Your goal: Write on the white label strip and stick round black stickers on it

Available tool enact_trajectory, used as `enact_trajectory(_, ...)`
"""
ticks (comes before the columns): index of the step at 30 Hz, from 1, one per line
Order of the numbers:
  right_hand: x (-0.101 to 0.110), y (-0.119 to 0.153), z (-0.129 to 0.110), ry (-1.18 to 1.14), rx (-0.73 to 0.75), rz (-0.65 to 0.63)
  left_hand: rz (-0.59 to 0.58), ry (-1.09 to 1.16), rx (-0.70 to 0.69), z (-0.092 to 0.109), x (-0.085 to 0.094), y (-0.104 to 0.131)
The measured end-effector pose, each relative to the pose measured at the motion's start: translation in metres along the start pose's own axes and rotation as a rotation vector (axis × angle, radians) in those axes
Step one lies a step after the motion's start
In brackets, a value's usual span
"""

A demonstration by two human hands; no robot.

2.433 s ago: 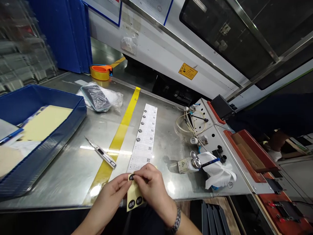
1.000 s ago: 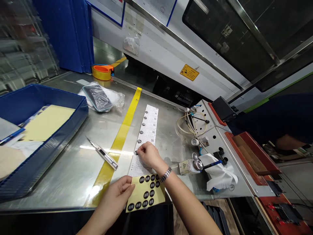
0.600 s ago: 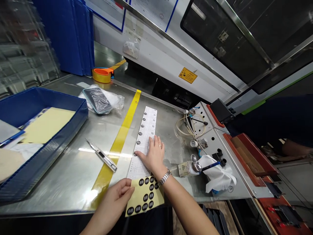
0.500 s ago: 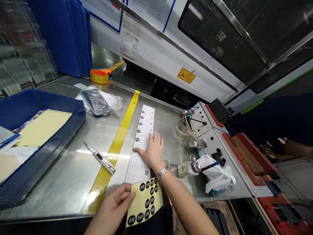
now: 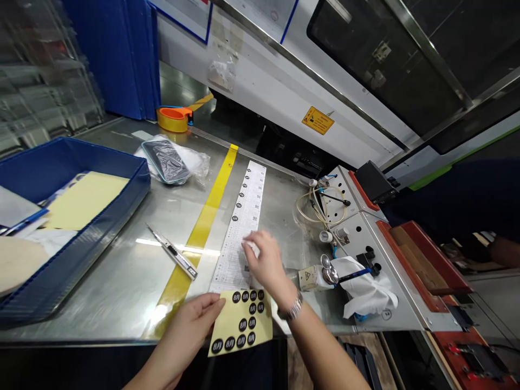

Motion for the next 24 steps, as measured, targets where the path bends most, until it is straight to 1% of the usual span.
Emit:
enact_trajectory(2, 0.008, 0.04, -0.007, -0.144, -0.01, -0.022, -0.009, 0.033, -0.018, -0.002, 0.001, -0.001)
enact_trajectory(4, 0.007, 0.071, -0.009, -0.278, -0.076, -0.036, 0.009, 0.038, -0.032, -0.004, 0.004, -0.002)
enact_trajectory(5, 0.004, 0.081, -0.009, -0.338, -0.115, -0.035, 0.023, 0.033, -0.039, -0.004, 0.005, -0.002)
enact_trajectory(7, -0.007, 0.094, -0.008, -0.433, -0.166, -0.02, 0.047, 0.025, -0.051, -0.004, 0.008, -0.002)
enact_trajectory(10, -0.023, 0.098, -0.01, -0.489, -0.166, 0.023, 0.038, 0.026, -0.07, -0.003, 0.009, -0.001)
enact_trajectory(12, -0.029, 0.098, -0.012, -0.499, -0.148, 0.047, 0.028, 0.046, -0.078, -0.002, 0.009, 0.0)
enact_trajectory(16, -0.028, 0.096, -0.015, -0.55, -0.155, 0.067, 0.01, 0.062, -0.063, -0.002, 0.009, -0.001)
enact_trajectory(19, -0.026, 0.095, -0.013, -0.59, -0.203, 0.069, -0.022, 0.028, -0.035, -0.002, 0.01, -0.001)
enact_trajectory(24, -0.028, 0.092, -0.013, -0.591, -0.265, 0.037, -0.07, 0.007, -0.043, 0.0, 0.012, -0.001)
Point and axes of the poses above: each hand's wrist, its own y-axis away from the middle knuckle, its own x-axis out of the back of the hand, z = x × y, the point moved 2 cm from there along -y, towards the middle knuckle, and after that the axes turned 1 degree about -z, right-handed, at the moved point
